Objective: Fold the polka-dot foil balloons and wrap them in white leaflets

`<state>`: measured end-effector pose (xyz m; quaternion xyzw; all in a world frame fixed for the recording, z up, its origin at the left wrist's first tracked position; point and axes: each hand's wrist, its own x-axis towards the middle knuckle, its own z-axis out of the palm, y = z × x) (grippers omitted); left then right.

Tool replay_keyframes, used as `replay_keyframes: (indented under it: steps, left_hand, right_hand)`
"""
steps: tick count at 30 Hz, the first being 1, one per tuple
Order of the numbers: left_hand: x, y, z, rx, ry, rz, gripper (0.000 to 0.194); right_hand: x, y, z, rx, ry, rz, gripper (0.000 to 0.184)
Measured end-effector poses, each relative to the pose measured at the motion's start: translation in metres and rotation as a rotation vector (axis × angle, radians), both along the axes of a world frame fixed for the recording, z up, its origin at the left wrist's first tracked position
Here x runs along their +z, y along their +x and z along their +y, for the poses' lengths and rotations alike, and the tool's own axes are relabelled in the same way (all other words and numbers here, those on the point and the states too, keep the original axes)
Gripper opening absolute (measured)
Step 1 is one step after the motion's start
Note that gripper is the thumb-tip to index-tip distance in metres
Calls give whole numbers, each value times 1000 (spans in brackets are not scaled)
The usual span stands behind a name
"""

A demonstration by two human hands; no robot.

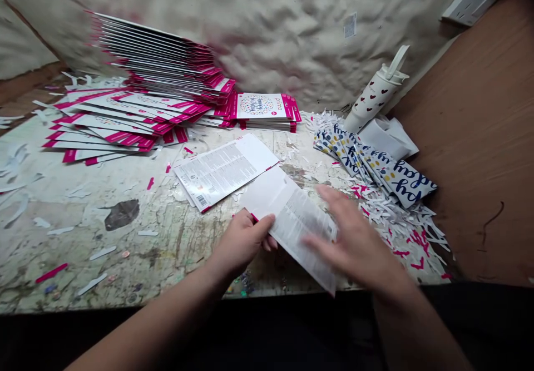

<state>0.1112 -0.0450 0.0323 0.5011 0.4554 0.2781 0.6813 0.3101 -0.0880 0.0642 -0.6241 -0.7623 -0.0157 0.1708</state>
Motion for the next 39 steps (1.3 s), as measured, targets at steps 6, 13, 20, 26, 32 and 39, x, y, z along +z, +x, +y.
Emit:
replay_keyframes:
  steps: [6, 13, 20, 26, 32, 39]
  left_hand:
    - [21, -22, 16, 161, 949, 302, 64]
    - [-10, -58, 23, -376, 1736, 577, 26]
    - [-36, -47, -11, -684, 1482, 705, 35]
    - [-21, -26, 9, -775, 1260, 636, 36]
    - [-20, -8, 31, -700, 986, 579, 13]
    - [-32, -22, 19, -833, 1329, 543, 28]
  right_hand:
    - [-6, -23, 4, 320, 219, 206, 44]
    - [-37, -2, -10, 482, 309, 159, 43]
    - [-72, -18, -43, 428, 85, -42, 36]
    - [-63, -21, -39, 288, -93, 96, 22]
    - [-46, -14, -20, 61, -443, 421, 5]
    - [-54, -20, -44, 208, -326, 159, 14]
